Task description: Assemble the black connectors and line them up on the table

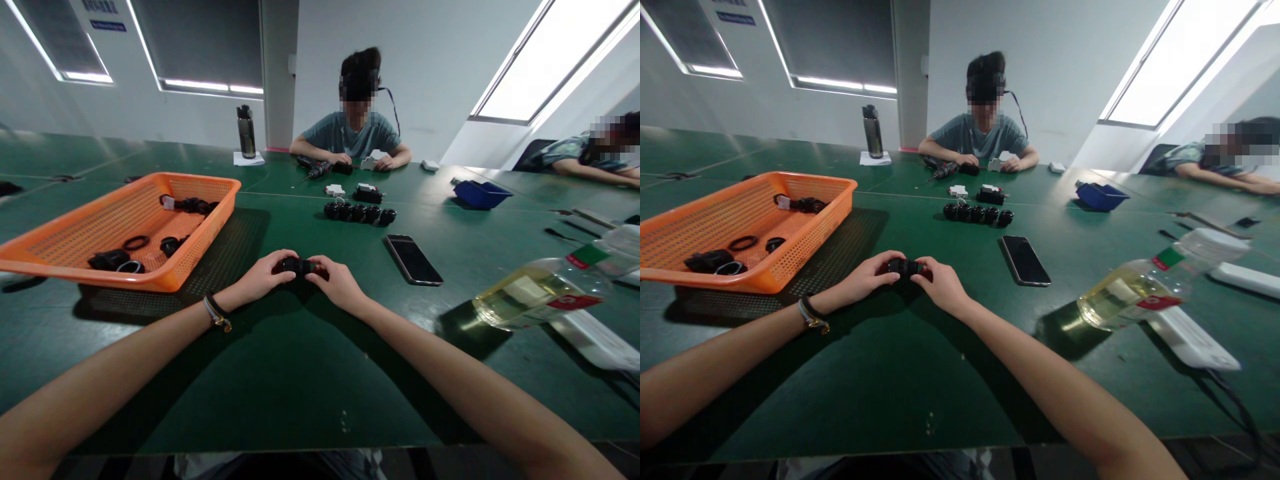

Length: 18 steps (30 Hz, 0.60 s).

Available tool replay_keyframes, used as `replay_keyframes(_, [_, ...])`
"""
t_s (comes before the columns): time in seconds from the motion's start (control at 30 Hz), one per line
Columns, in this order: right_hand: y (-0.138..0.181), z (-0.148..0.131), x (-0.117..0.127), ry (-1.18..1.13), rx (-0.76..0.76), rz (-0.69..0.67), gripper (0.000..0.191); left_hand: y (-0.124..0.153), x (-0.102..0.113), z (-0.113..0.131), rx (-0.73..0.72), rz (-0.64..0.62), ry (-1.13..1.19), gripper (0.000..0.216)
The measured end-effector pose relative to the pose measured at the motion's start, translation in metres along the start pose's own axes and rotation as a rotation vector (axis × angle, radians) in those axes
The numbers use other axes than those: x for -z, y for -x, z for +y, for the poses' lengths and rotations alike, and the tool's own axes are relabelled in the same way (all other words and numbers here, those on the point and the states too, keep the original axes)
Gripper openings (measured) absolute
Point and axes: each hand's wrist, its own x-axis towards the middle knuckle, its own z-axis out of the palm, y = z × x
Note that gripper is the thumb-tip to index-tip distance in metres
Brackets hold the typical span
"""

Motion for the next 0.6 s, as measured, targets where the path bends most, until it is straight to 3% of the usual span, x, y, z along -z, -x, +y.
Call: replay_keyframes(0.6, [0.0006,-0.0062,0.0028,0.013,-0.034,-0.022,0.022,-0.0005,0.0006,0.0002,-0.009,0.001,-0.025,0.038])
